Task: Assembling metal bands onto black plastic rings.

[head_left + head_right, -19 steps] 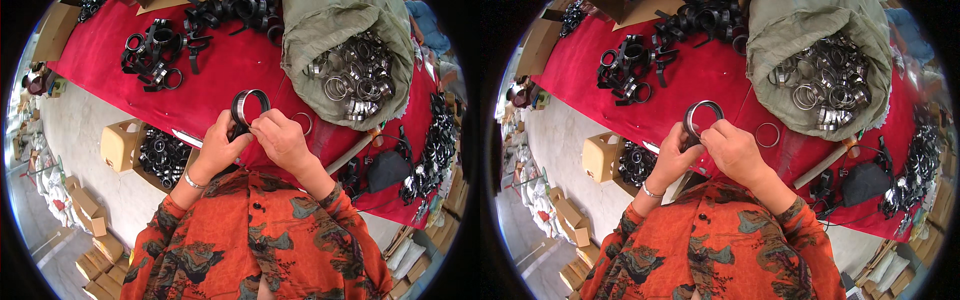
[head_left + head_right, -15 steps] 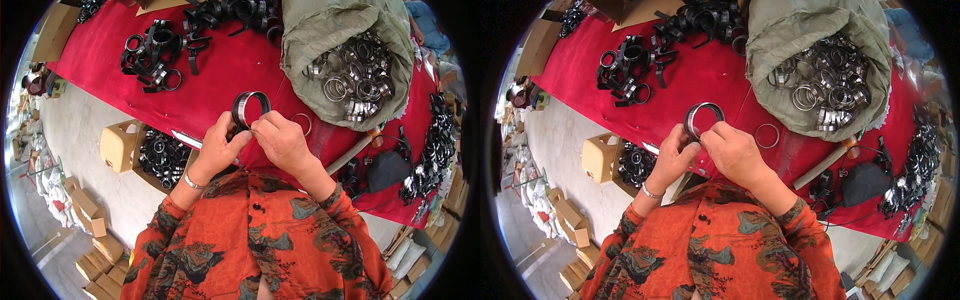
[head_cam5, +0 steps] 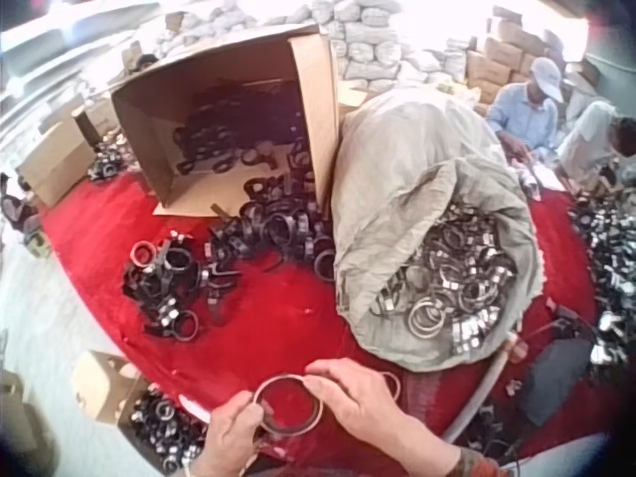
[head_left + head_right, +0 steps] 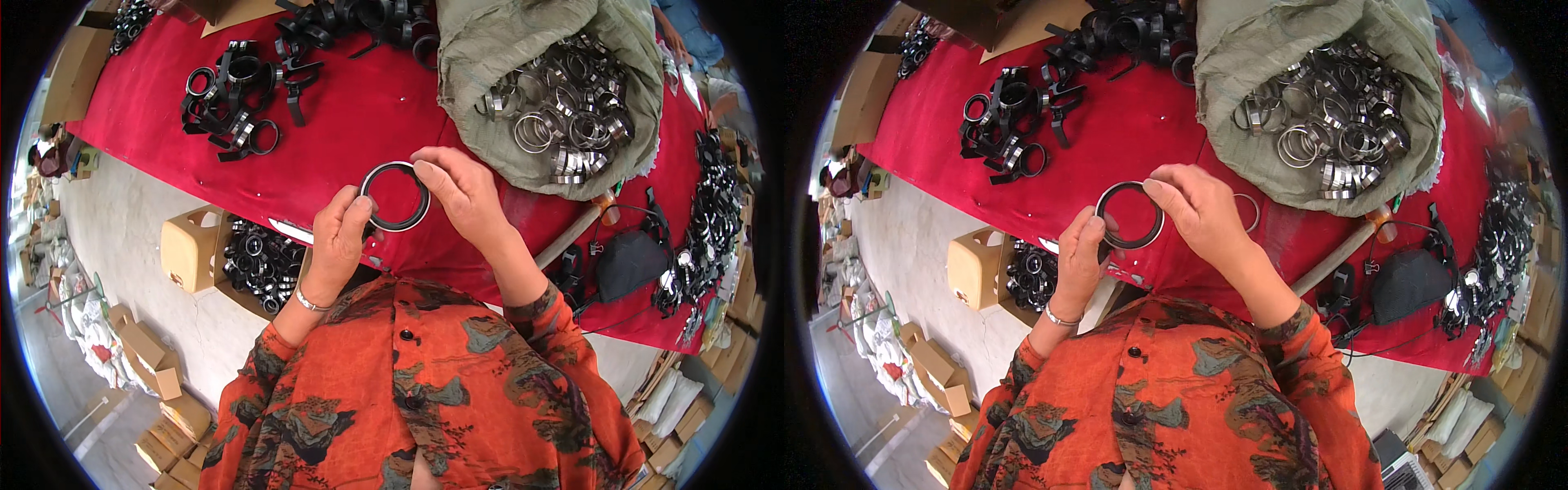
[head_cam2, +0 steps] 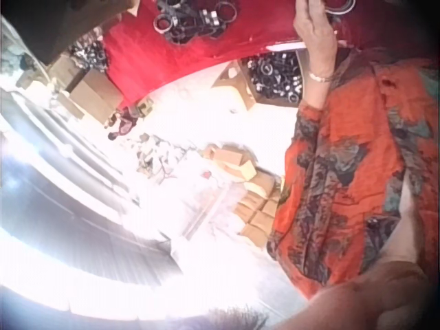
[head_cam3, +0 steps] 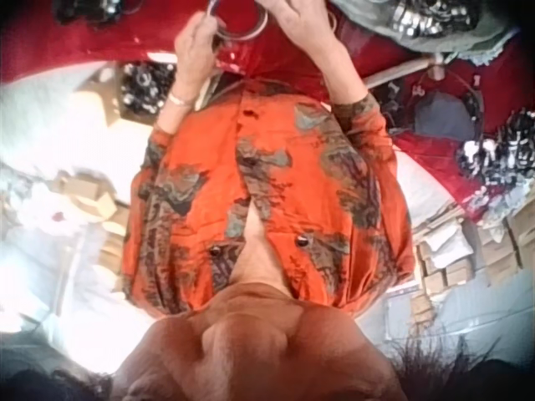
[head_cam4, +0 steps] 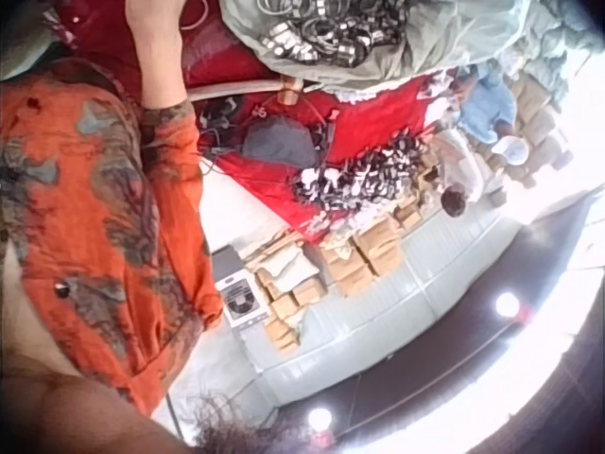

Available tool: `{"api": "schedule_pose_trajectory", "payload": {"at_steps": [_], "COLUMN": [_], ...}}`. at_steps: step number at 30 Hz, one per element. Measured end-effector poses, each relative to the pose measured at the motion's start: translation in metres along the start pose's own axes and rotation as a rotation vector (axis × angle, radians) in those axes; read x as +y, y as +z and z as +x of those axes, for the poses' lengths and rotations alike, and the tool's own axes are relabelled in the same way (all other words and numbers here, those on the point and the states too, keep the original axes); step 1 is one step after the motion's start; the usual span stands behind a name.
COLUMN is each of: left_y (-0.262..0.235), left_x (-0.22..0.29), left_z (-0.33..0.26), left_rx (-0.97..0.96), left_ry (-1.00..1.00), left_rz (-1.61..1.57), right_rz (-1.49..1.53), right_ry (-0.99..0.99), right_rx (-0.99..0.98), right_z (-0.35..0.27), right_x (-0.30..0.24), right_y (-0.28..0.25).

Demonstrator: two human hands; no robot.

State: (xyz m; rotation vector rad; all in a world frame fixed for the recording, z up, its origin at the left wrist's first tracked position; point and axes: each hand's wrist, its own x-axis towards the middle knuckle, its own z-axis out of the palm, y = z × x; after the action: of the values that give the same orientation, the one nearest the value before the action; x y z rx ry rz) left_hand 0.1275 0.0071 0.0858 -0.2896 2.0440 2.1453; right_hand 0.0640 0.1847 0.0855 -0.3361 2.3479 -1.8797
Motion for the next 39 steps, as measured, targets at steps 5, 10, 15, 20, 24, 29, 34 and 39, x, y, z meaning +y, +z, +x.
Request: {"api": "schedule_pose_trajectory", "payload": {"at_steps": [5, 10, 15, 20, 24, 29, 34, 39], "left_y": [-0.004, -0.003, -0.006, -0.011, -0.035, -0.107, -0.232, -0.237], "left_x": [-0.007, -0.008, -0.015, -0.02, -0.045, -0.029, 0.005, -0.006], "left_z": [-0.003, 0.003, 0.009, 0.015, 0.027, 0.079, 0.143, 0.13], "left_rx": [-0.021, -0.04, 0.058, 0.103, 0.146, 0.294, 0.542, 0.503], "left_ry": [0.007, -0.015, -0.129, -0.27, -0.466, -0.209, 0.285, 0.059], "left_rz": [0.005, 0.04, -0.039, -0.205, -0.232, 0.082, 0.521, 0.455], "right_rz": [0.23, 0.266, 0.52, 0.689, 0.758, 0.616, 0.459, 0.421], "right_ry": [0.345, 0.331, 0.54, 0.468, 0.617, 0.698, 0.68, 0.574], "right_rx": [-0.201, -0.099, -0.245, -0.287, -0.397, -0.406, -0.437, -0.421], "right_z": [-0.001, 0.002, 0.003, -0.01, -0.004, 0.014, 0.054, 0.108], "right_x": [-0.006, 0.013, 0.018, 0.02, 0.065, 0.074, 0.081, 0.079], "right_y": [-0.003, 0.008, 0.011, 0.03, 0.051, 0.063, 0.089, 0.137]}}
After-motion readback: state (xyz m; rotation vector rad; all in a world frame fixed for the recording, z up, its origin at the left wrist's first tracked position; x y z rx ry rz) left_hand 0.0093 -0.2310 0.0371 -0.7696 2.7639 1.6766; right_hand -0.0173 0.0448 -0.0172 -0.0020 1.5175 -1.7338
